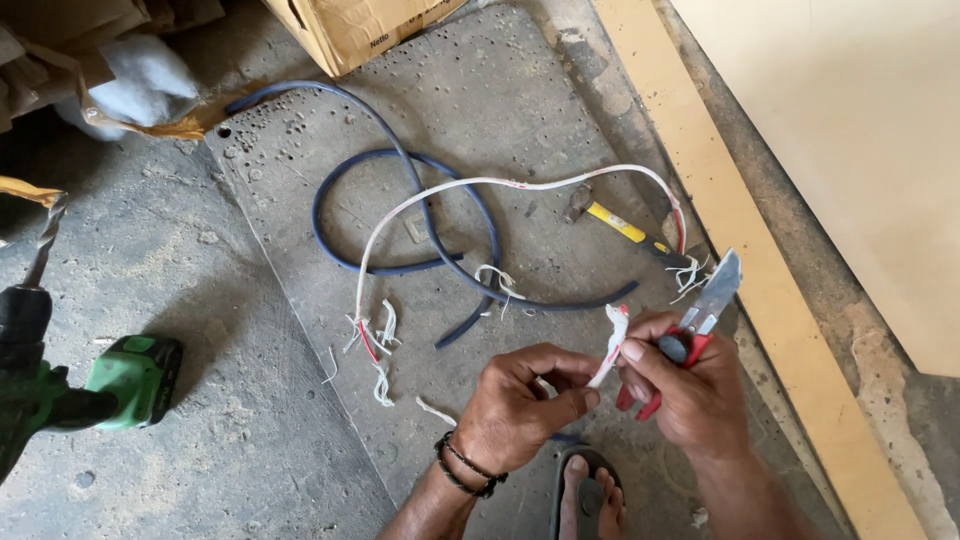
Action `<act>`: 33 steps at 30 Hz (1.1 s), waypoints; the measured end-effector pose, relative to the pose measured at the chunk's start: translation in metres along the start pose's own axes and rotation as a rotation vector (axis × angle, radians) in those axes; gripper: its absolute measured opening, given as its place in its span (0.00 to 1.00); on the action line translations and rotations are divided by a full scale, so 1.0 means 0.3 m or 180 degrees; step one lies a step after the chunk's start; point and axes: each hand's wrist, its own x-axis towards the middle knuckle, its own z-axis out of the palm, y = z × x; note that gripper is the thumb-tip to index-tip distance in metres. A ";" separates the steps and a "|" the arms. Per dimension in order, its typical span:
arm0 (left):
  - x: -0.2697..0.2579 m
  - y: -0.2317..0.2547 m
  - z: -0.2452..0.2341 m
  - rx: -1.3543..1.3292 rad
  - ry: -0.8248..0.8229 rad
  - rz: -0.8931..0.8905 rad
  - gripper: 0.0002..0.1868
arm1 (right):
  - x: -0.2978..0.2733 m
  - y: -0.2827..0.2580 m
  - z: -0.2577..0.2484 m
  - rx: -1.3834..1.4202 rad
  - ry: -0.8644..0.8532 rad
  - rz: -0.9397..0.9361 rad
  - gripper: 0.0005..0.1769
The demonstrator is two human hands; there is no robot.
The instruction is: Stripping the insulation from electrical wires using wire cutters
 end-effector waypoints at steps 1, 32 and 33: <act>0.002 0.007 0.000 -0.0001 0.0003 -0.0001 0.12 | -0.003 -0.002 0.004 0.0001 -0.0003 0.0002 0.05; 0.003 0.136 0.044 0.1191 0.0665 0.0489 0.04 | -0.120 0.032 0.080 0.0344 0.0520 0.0696 0.11; 0.001 0.144 0.052 0.1170 0.0650 0.0608 0.04 | -0.123 0.036 0.082 0.0523 0.0558 0.0645 0.11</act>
